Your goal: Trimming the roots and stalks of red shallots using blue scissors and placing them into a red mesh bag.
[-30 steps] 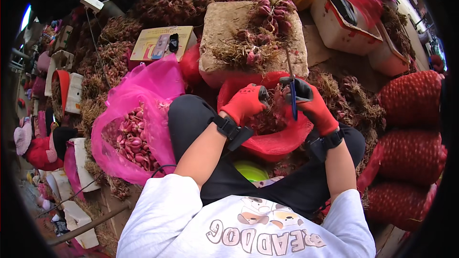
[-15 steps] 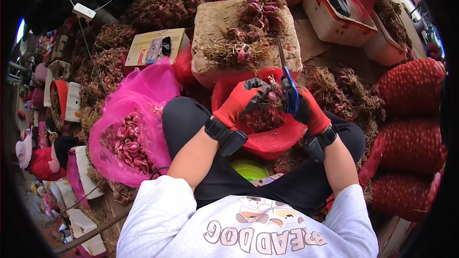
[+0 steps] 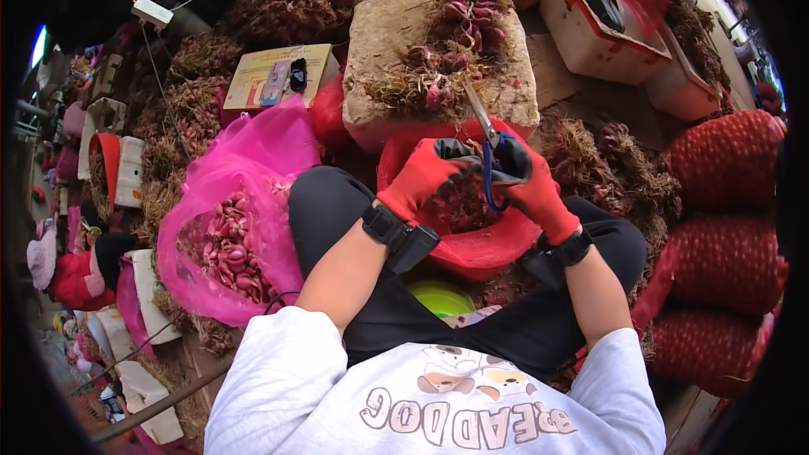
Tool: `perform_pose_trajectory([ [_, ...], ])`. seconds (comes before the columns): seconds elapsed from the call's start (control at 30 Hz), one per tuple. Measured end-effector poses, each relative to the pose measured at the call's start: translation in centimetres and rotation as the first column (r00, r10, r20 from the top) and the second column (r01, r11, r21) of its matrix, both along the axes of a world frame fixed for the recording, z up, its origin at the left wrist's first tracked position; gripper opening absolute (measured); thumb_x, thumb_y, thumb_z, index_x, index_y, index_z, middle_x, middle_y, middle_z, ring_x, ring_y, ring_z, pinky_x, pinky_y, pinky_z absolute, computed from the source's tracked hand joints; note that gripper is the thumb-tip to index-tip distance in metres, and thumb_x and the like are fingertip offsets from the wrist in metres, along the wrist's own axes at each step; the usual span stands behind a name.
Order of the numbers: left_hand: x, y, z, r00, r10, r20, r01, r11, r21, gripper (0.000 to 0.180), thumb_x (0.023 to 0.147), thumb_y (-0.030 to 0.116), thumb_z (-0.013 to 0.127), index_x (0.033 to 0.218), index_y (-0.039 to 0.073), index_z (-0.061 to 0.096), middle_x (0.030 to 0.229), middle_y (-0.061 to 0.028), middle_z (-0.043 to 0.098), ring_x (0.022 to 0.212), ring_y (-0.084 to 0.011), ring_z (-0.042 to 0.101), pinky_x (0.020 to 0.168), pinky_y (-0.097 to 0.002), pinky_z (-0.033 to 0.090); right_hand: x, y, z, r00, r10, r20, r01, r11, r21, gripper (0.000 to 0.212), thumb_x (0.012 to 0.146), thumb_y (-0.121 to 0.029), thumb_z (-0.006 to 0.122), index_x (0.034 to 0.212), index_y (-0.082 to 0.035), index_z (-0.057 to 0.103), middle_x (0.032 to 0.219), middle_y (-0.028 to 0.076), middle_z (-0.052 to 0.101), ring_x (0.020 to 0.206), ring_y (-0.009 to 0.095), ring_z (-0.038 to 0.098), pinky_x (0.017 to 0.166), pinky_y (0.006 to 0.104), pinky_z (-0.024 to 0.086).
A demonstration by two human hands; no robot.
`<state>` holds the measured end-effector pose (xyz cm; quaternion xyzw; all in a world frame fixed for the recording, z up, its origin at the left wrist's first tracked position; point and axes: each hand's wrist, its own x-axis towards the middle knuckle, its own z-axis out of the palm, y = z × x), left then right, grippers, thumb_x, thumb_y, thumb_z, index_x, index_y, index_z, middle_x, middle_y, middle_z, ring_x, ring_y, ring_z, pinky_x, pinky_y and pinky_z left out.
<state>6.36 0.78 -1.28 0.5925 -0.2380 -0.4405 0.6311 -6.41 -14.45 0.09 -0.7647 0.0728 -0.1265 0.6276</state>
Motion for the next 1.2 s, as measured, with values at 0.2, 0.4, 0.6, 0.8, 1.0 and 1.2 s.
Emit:
perform_pose_trajectory([
  [0.2, -0.6, -0.5, -1.6, 0.988, 0.074, 0.138, -0.08, 0.996, 0.039, 0.013, 0.083, 0.007, 0.063, 0.093, 0.0, 0.065, 0.08, -0.0006, 0.064, 0.072, -0.0065, 0.057, 0.064, -0.024, 0.047, -0.1, 0.0, 0.5, 0.999, 0.033, -0.041, -0.029, 0.995, 0.093, 0.043, 0.075, -0.003, 0.071, 0.115, 0.0, 0.054, 0.107, 0.003, 0.06, 0.094, 0.01, 0.056, 0.085, 0.0263, 0.046],
  [0.4, 0.3, -0.7, -1.8, 0.992, 0.066, -0.111, -0.07, 0.997, -0.031, 0.012, 0.084, 0.008, 0.062, 0.093, 0.0, 0.064, 0.081, -0.0013, 0.064, 0.07, -0.0077, 0.057, 0.062, -0.0248, 0.047, 0.4, 0.0, 0.6, 0.995, -0.025, -0.097, 0.065, 0.901, 0.43, 0.04, 0.08, -0.005, 0.068, 0.117, 0.0, 0.054, 0.106, 0.003, 0.061, 0.096, 0.009, 0.056, 0.086, 0.025, 0.045],
  [0.6, 0.6, -0.7, -4.6, 0.964, 0.082, 0.252, -0.067, 0.995, -0.069, 0.01, 0.085, 0.011, 0.06, 0.088, 0.002, 0.063, 0.08, -0.0033, 0.064, 0.069, -0.0119, 0.06, 0.062, -0.0276, 0.048, 0.7, 0.6, 1.4, 0.997, -0.03, -0.068, 0.044, 0.977, 0.21, 0.038, 0.082, -0.006, 0.066, 0.117, 0.0, 0.053, 0.099, 0.003, 0.061, 0.092, 0.009, 0.057, 0.083, 0.0255, 0.047],
  [0.8, -0.1, -0.9, -2.0, 0.998, -0.01, 0.068, -0.006, 0.973, 0.232, 0.015, 0.08, 0.01, 0.06, 0.092, 0.002, 0.062, 0.08, -0.0122, 0.064, 0.073, -0.026, 0.062, 0.067, -0.0317, 0.048, 0.0, -1.2, -0.1, 0.996, -0.025, -0.09, 0.07, 0.845, 0.53, 0.035, 0.085, -0.016, 0.064, 0.114, 0.001, 0.054, 0.09, 0.0, 0.058, 0.078, 0.006, 0.055, 0.069, 0.0201, 0.045],
  [1.0, -0.7, -1.2, -3.3, 0.878, 0.1, 0.469, -0.155, 0.985, 0.079, 0.018, 0.086, 0.011, 0.058, 0.1, 0.0, 0.063, 0.086, -0.0019, 0.065, 0.078, -0.0109, 0.06, 0.067, -0.0263, 0.048, -0.3, -1.1, 1.2, 0.995, 0.008, -0.094, 0.041, 0.863, 0.503, 0.035, 0.084, -0.015, 0.064, 0.114, 0.001, 0.054, 0.096, 0.001, 0.059, 0.08, 0.007, 0.056, 0.069, 0.0202, 0.046],
  [1.2, -0.5, -1.4, -0.8, 0.999, -0.039, -0.012, 0.037, 0.991, -0.127, 0.019, 0.088, 0.007, 0.058, 0.105, 0.001, 0.062, 0.088, 0.0034, 0.061, 0.077, -0.0032, 0.052, 0.069, -0.0202, 0.045, -0.7, -1.1, 1.5, 0.993, 0.005, -0.117, 0.058, 0.845, 0.531, 0.031, 0.084, -0.016, 0.062, 0.11, -0.001, 0.056, 0.091, -0.001, 0.057, 0.074, 0.006, 0.052, 0.065, 0.0204, 0.042],
])
